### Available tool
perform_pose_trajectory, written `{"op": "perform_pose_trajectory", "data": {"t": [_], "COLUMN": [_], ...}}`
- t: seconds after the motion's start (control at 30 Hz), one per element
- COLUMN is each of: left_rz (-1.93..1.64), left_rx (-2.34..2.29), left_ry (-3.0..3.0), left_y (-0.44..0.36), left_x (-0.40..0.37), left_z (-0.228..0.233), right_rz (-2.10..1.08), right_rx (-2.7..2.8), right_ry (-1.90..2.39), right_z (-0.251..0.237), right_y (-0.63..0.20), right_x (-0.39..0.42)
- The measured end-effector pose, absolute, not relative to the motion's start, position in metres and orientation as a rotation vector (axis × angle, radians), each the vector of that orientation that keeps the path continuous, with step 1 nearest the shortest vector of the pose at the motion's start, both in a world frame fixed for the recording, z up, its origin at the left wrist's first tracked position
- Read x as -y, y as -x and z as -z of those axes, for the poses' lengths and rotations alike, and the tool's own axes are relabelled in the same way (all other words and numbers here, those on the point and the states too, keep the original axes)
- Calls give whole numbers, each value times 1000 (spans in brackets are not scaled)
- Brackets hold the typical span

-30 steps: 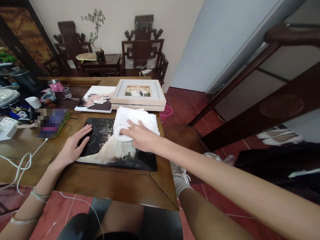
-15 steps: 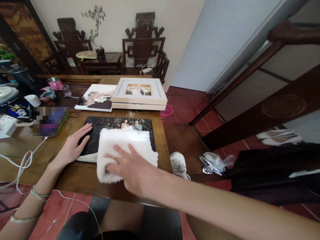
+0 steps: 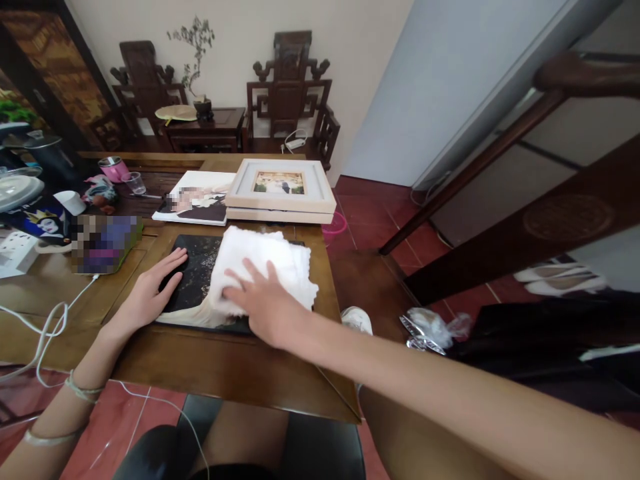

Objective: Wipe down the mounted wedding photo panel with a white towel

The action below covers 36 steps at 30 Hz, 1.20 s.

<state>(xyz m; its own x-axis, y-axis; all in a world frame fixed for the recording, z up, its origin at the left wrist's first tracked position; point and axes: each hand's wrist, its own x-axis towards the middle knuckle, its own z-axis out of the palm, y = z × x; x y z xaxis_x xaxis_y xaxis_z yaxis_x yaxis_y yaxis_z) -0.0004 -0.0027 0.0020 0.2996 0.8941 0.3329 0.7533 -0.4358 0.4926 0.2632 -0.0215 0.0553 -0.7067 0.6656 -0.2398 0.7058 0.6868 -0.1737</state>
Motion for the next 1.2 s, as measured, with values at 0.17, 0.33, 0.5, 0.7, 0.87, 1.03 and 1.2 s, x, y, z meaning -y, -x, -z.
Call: {"op": "perform_pose_trajectory", "data": {"t": [0.17, 0.33, 0.5, 0.7, 0.87, 1.03, 1.2], "left_rz": [-845, -836, -846, -856, -851, -826, -825], "left_rx": [-1502, -1508, -1505, -1494, -1498, -1508, -1501], "left_ry": [-2335, -2333, -2325, -2325, -2327, -2332, -2333], "left_y": [1, 1, 2, 3, 3, 3, 4], "left_x": [2, 3, 2, 2, 2, 2, 2], "left_z": [-1, -2, -1, 0, 0, 0, 0], "right_rz": [591, 647, 523, 360, 354, 531, 487], "right_rx": [-2756, -2830, -2864, -2848, -2777, -2850, -2887], "right_ry": [-819, -752, -972, -1210, -1109, -767, -790], "right_z": [-65, -65, -60, -50, -52, -60, -56], "right_y": [-254, -257, -264, -261, -243, -236, -242], "right_x": [78, 69, 4, -35, 21, 75, 49]}}
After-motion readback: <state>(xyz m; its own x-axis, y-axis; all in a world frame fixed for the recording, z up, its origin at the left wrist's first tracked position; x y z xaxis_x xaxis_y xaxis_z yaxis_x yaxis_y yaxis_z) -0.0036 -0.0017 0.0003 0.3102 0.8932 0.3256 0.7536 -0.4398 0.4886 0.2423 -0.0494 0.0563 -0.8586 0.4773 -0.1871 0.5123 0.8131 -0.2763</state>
